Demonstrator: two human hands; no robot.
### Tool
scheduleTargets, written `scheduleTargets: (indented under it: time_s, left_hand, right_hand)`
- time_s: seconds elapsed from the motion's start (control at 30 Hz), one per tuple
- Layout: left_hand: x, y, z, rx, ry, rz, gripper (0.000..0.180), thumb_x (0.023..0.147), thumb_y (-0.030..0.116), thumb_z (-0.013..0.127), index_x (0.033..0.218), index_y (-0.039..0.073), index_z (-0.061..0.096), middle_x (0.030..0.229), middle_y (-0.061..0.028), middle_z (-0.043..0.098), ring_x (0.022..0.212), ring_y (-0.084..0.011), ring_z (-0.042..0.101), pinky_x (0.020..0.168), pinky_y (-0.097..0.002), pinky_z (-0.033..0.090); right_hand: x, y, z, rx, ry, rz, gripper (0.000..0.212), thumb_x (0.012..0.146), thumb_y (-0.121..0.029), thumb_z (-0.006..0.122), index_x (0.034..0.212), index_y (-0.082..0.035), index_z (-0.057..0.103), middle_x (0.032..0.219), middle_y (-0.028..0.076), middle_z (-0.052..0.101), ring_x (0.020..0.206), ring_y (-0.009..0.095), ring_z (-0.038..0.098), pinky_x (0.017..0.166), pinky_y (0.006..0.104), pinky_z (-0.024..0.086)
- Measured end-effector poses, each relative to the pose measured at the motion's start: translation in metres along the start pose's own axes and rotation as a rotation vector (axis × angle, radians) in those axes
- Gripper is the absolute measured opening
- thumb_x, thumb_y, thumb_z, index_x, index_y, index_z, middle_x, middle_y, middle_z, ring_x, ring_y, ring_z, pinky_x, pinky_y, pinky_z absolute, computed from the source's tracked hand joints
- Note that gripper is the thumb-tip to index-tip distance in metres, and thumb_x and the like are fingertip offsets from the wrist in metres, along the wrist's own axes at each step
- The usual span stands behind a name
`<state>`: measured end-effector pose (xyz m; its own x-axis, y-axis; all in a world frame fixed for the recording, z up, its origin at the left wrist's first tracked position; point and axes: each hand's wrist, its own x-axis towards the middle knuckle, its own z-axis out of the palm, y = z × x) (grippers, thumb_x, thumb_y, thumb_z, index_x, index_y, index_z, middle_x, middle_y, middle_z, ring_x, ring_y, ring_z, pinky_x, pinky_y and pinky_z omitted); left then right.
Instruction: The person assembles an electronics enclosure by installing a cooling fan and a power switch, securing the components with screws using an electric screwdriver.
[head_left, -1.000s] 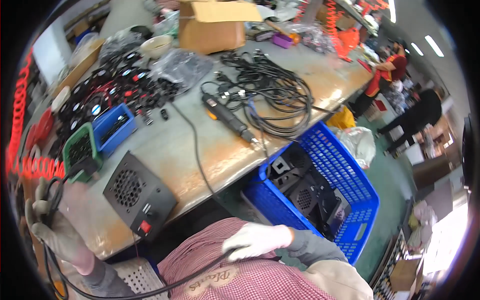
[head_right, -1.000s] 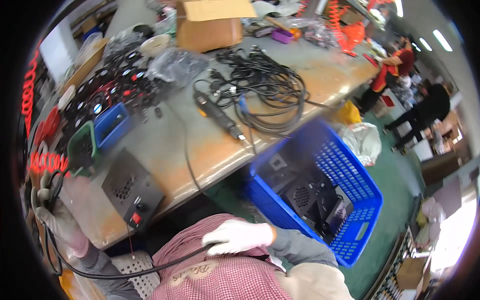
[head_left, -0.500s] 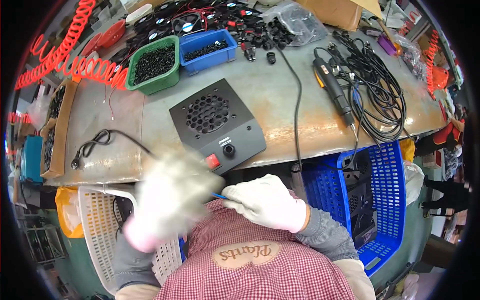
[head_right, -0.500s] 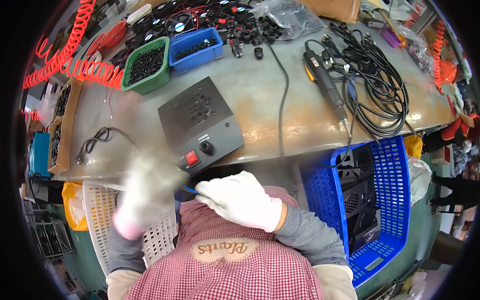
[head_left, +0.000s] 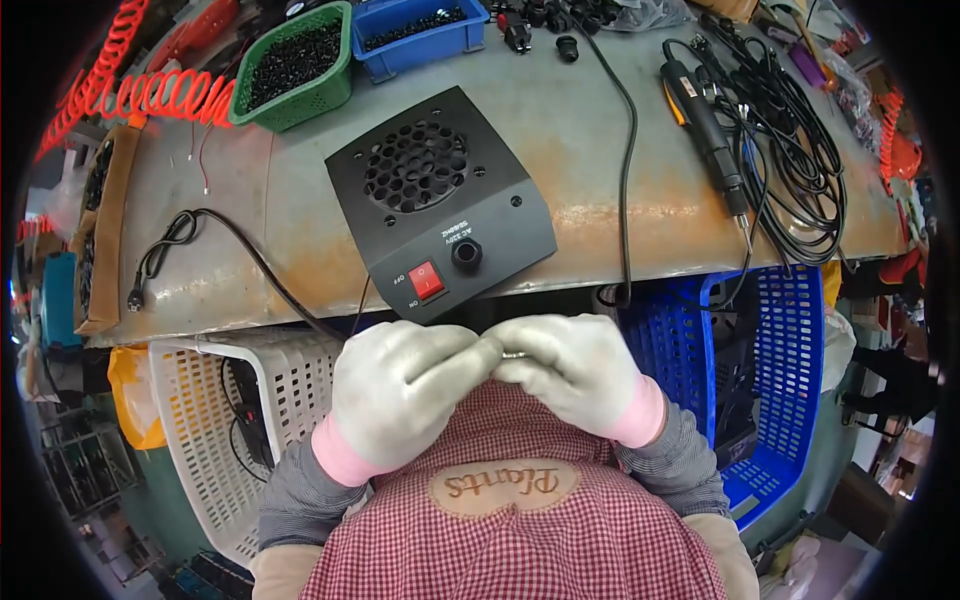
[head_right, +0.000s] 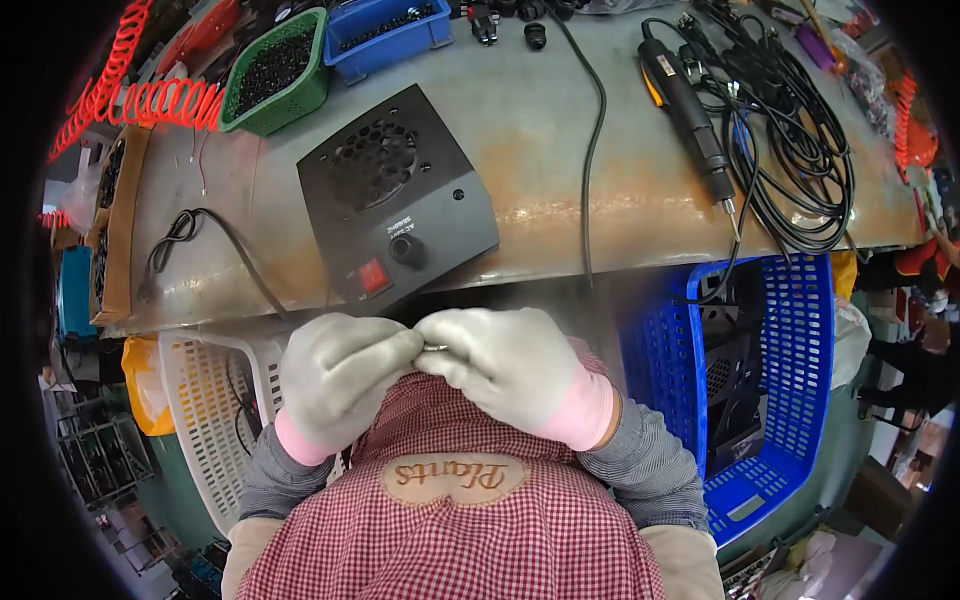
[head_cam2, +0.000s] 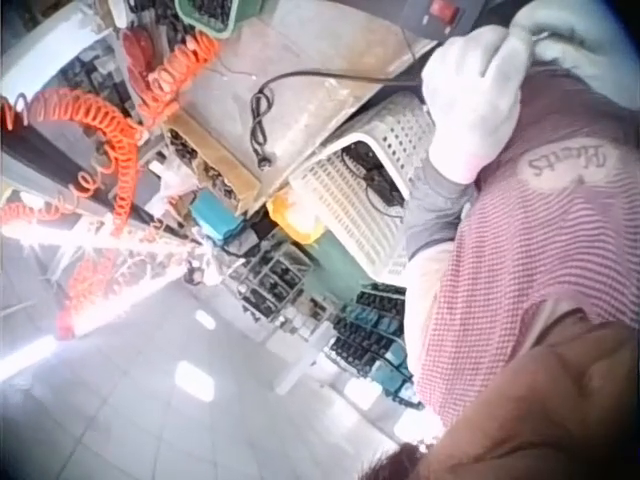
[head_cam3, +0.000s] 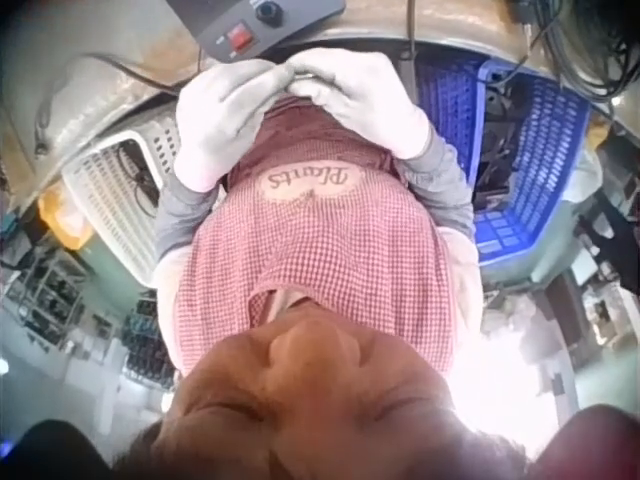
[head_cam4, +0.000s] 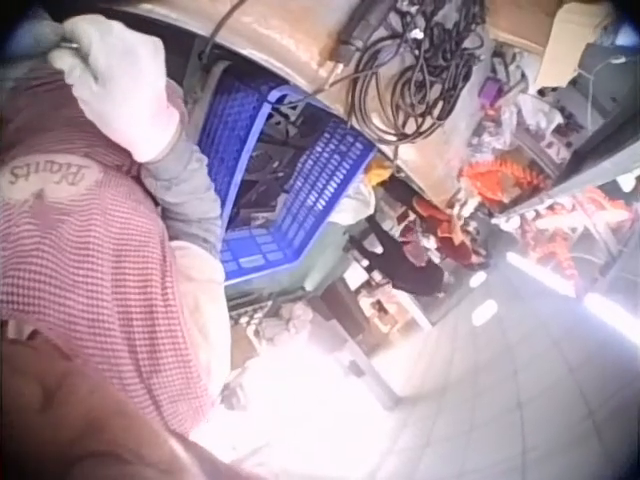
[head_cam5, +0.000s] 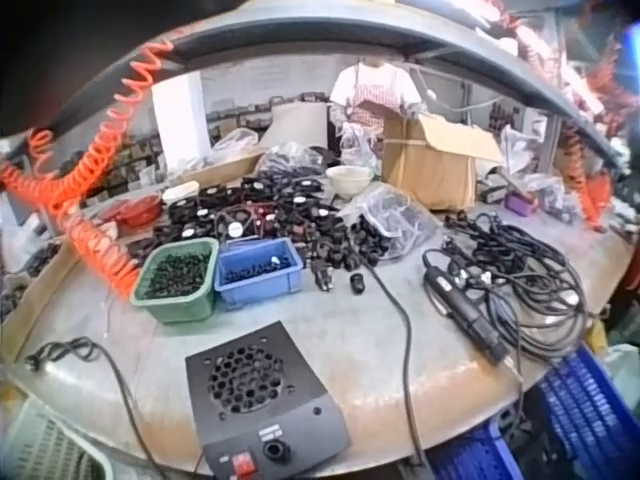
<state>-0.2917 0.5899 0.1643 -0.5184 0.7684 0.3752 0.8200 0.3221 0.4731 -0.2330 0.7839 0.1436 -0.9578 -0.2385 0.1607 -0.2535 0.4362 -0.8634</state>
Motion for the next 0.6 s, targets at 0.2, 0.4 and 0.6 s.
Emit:
scheduleTargets:
  time_s: [0.2, 0.4, 0.6]
  left_hand:
    - [-0.001, -0.001, 0.007, -0.085, 0.067, -0.062, 0.023, 0.072, 0.007, 0.068, 0.095, 0.006, 0.068, 0.083, -0.0056, 0.068, 0.067, -0.0238, 0.064, 0.056, -0.0339, 0.05]
    - [0.0, 0.005, 0.004, -0.022, 0.021, -0.028, 0.024, 0.071, 0.006, 0.07, 0.095, 0.008, 0.068, 0.085, -0.0058, 0.068, 0.07, -0.0236, 0.065, 0.058, -0.034, 0.051]
    - [0.001, 0.006, 0.007, -0.232, 0.022, -0.26, 0.024, 0.072, 0.011, 0.075, 0.095, 0.008, 0.069, 0.084, -0.0067, 0.068, 0.07, -0.0234, 0.067, 0.057, -0.0324, 0.053]
  right_hand:
    - [-0.007, 0.001, 0.003, 0.479, 0.015, 0.307, 0.017, 0.086, -0.003, 0.067, 0.101, 0.004, 0.066, 0.085, 0.01, 0.07, 0.071, 0.013, 0.069, 0.061, 0.0233, 0.056]
    - [-0.013, 0.003, 0.011, 0.734, 0.137, 0.347, 0.016, 0.086, 0.0, 0.067, 0.101, 0.007, 0.065, 0.085, 0.012, 0.07, 0.072, 0.015, 0.069, 0.064, 0.0241, 0.058]
    - [-0.013, 0.012, 0.014, 0.097, 0.239, -0.108, 0.019, 0.084, -0.014, 0.071, 0.096, -0.002, 0.065, 0.081, 0.009, 0.068, 0.069, 0.021, 0.068, 0.059, 0.0283, 0.053]
